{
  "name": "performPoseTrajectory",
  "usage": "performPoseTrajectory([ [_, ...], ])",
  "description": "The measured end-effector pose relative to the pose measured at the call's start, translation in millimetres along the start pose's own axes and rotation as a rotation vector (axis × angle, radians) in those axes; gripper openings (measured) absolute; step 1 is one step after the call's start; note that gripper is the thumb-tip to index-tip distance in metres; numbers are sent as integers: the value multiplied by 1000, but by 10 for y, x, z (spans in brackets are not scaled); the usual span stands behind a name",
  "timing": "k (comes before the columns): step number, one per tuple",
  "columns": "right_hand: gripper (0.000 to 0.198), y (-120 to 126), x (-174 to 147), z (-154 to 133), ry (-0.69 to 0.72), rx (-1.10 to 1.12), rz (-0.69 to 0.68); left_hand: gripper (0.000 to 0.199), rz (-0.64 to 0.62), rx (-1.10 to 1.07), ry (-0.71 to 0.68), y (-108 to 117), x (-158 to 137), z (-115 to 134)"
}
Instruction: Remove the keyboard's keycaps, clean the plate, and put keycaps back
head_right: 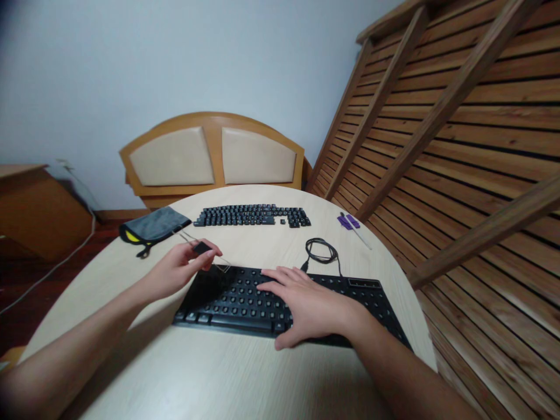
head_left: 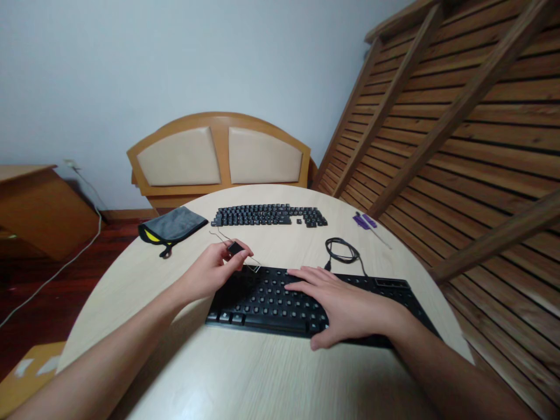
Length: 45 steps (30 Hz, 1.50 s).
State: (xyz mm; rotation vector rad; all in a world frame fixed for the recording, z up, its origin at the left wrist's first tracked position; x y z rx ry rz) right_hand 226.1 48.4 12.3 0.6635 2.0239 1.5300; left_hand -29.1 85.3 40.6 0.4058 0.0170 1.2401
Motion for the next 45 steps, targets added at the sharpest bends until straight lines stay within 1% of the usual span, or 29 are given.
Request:
performPoseTrajectory([
  [5, 92, 47, -96, 281, -82, -7, 19, 33, -146, 64, -14, 106, 3, 4],
  [8, 82, 87, -79, 333, -109, -39, 60, 33, -213, 122, -18, 150, 11, -18],
  [10, 67, 145, 7, 247, -110, -52, 147, 32, -235, 143, -30, 160, 16, -28],
  [13, 40, 227, 250, -19, -109, -21, 272, 29, -246, 124, -50, 135, 14, -24],
  [17, 34, 266, 679, -395, -34, 166, 336, 26, -303, 76, -46, 71, -14, -12],
  [18, 27, 263, 779, -455, -14, 210, 336, 24, -289, 57, -53, 79, -18, -10],
  [21, 7, 231, 1017, -504, -45, 321, 350, 24, -201, -28, -62, 168, -12, -29],
  [23, 6, 181, 1117, -481, -66, 411, 372, 24, -176, -74, -47, 231, 1, -62],
  [26, 12, 68, 1195, -447, -58, 524, 414, 26, -180, -37, -17, 277, 19, -104],
  [29, 14, -57, 1214, -429, -54, 591, 456, 29, -216, 38, 6, 265, 17, -111],
  [32, 12, -162, 1213, -416, -55, 680, 455, 28, -249, 65, 27, 259, 2, -104],
  [34, 12, -199, 1207, -396, -68, 741, 476, 24, -309, 96, 95, 256, -15, -136],
  [36, 15, -221, 1204, -375, -90, 782, 498, 21, -418, 131, 209, 235, -44, -204],
  [38, 18, -243, 1213, -364, -110, 815, 487, 24, -512, 157, 296, 207, -73, -275],
  [41, 13, -271, 1229, -359, -132, 868, 462, 34, -562, 173, 325, 169, -86, -350],
  [45, 14, -267, 1229, -351, -153, 829, 479, 35, -570, 161, 328, 138, -87, -418],
])
Point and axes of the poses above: each hand's wrist, its own x-axis towards the middle knuckle, its own y-axis out of the back of the hand, z = x × y, the point moved 4 cm from there along x, towards the middle knuckle, and after that the axes turned 15 degrees about -x, right-handed, at the moved point
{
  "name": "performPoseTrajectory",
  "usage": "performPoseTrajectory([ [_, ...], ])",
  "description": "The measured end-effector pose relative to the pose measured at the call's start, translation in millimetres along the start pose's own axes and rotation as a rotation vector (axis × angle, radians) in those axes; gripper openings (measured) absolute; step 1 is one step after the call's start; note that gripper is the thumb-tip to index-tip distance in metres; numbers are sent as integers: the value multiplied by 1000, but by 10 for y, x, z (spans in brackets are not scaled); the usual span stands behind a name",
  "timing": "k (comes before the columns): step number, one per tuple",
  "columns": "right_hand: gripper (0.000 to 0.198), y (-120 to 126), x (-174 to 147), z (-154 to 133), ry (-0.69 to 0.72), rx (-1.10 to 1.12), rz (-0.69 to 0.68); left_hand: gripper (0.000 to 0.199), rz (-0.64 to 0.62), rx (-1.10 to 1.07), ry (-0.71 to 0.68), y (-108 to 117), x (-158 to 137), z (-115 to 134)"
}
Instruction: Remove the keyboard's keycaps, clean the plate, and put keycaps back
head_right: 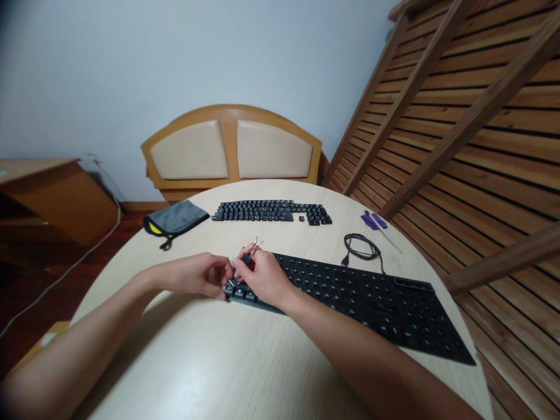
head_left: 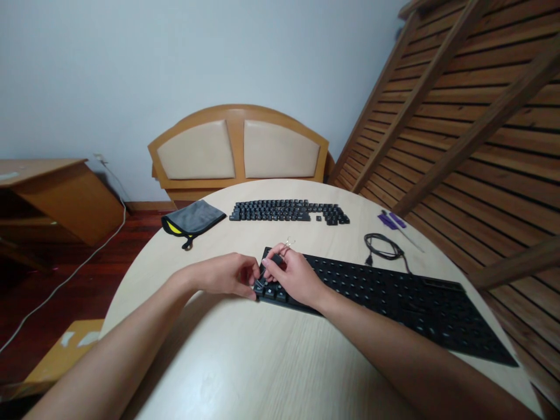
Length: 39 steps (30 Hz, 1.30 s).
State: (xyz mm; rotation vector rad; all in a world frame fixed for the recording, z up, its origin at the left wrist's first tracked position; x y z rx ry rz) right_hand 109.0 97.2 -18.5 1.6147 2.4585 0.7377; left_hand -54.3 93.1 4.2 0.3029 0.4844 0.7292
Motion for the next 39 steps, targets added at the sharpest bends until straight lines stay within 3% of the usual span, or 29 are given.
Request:
performPoseTrajectory([
  [16, 8, -2, 28, 44, -12, -47, 1, 31, -33, 164, 12, -54, 65, 33],
  [24, 12, -1, 14, 24, 6, -121, -12, 39, 157, 147, -53, -119, -88, -43],
  [35, 13, 8, -3, -21, 50, -211, -25, 28, 166, 187, -127, -130, -93, -27],
  [39, 15, 42, -15, -115, 143, -339, 20, 28, 167, 233, -126, -135, -99, -3],
])
Point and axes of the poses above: each hand's wrist, its own x-axis towards the middle knuckle, its own y-axis out of the back of the hand, z = x × y, the point moved 4 cm from there along x, towards the middle knuckle, and after that the axes turned 15 degrees about -x, right-handed, at the moved point
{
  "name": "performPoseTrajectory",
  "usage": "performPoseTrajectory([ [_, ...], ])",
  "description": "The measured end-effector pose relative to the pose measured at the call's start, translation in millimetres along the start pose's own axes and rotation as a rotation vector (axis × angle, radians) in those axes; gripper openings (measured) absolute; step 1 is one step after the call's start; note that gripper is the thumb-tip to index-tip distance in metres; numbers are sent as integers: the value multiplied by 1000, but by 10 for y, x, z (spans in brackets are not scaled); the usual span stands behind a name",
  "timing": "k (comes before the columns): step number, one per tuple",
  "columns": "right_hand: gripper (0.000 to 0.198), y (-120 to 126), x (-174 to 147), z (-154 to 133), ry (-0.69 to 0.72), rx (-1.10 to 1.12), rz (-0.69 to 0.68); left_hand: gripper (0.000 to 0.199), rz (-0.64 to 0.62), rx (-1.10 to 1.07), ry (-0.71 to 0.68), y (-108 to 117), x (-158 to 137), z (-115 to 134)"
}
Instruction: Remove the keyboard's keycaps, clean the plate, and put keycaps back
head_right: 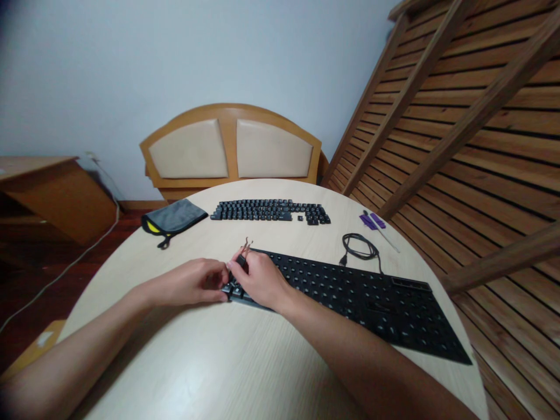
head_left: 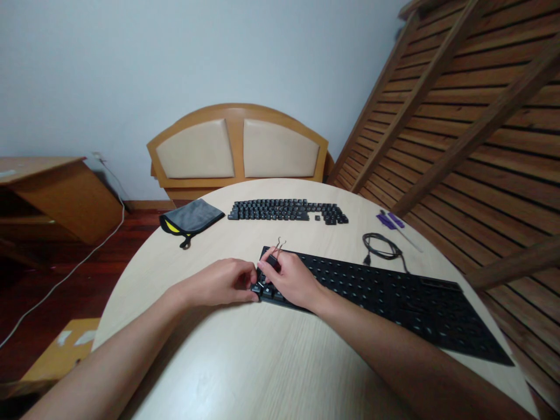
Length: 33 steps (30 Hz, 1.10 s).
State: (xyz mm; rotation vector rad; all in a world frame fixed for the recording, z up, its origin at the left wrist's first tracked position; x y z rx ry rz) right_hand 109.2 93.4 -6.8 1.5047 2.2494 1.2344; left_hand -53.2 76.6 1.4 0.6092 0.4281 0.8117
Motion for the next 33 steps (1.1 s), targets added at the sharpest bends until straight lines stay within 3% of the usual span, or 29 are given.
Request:
performPoseTrajectory([
  [5, 26, 37, -14, -62, 88, -98, 0, 29, 7, 68, -11, 6, -1, 31],
  [15, 26, 22, -22, -27, -32, -111, -49, 31, 3, 157, -51, 13, -15, 61],
  [33, 29, -89, 9, 152, -102, 137, -92, 25, -35, 147, -191, 11, -42, 130],
])
Point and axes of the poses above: each hand's wrist, its own x-axis towards the middle knuckle, its own y-axis out of the back of the hand, z = x × y, the point moved 4 cm from there along x, towards the middle knuckle, and after that the axes turned 15 degrees about -x, right-handed, at the moved point
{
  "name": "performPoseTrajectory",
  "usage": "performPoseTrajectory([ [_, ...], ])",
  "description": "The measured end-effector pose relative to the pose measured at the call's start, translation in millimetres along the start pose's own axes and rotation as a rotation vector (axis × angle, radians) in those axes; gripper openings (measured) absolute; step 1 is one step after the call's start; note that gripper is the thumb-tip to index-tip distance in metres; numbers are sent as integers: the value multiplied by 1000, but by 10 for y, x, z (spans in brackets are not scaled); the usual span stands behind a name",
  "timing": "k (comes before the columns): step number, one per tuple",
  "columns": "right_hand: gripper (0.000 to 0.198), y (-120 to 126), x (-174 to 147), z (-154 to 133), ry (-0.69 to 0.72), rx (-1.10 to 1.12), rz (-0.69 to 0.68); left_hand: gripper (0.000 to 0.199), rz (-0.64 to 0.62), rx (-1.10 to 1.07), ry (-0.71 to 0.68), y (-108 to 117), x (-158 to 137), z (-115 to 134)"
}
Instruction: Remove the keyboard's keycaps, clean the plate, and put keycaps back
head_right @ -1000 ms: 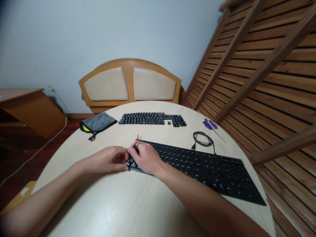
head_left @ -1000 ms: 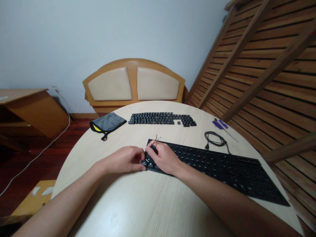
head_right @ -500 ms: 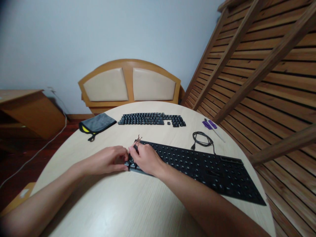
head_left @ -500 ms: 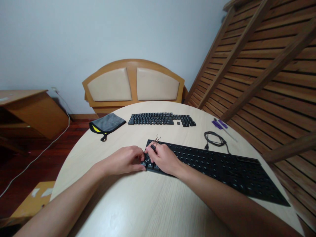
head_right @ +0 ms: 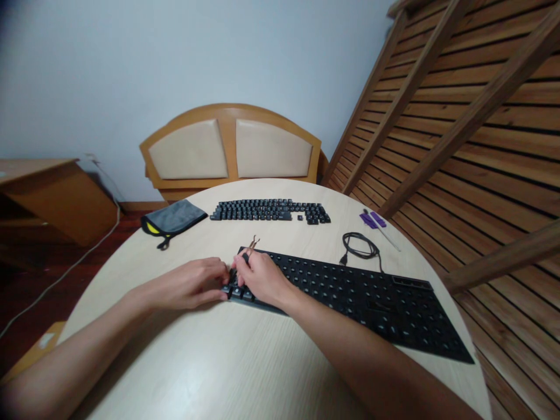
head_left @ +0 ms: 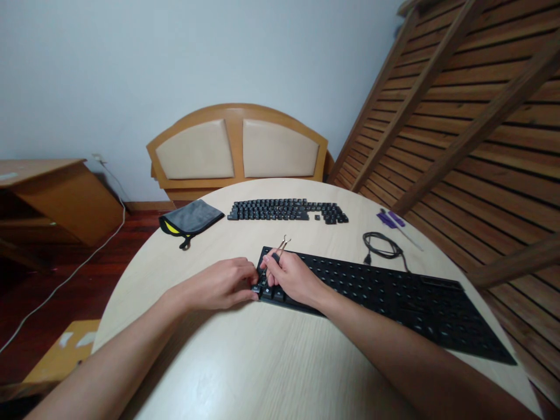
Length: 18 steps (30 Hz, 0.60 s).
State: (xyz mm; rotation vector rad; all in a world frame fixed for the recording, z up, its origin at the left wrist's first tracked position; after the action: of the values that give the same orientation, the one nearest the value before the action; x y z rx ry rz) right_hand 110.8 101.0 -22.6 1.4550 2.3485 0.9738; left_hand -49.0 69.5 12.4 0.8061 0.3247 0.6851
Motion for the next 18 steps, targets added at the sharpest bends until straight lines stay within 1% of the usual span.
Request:
performPoseTrajectory([
  [5, 33, 10, 34, -4, -51, 157, 7, 23, 27, 9, -39, 37, -24, 58],
  [9, 32, 17, 49, 1, -45, 145, 62, 26, 60, 82, -42, 95, -42, 51],
  [13, 34, 46, 50, 32, -60, 115, 169, 30, 186, 156, -6, 198, -52, -103],
  [16, 33, 42, 61, 45, -64, 110, 169, 35, 320, 220, 41, 292, -27, -296],
  [18, 34, 36, 70, 51, -64, 106, 165, 36, 388, 302, 116, 372, 15, -448],
])
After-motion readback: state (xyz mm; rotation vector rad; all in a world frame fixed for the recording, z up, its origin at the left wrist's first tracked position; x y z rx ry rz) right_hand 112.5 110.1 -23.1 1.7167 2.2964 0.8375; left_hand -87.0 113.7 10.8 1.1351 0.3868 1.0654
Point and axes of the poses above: each hand's wrist, its own x-axis towards the middle knuckle, its own y-axis out of the back of the hand, z = x × y, the point moved 4 cm from there along x, towards the middle knuckle, and after that the axes turned 15 degrees about -x, right-handed, at the moved point
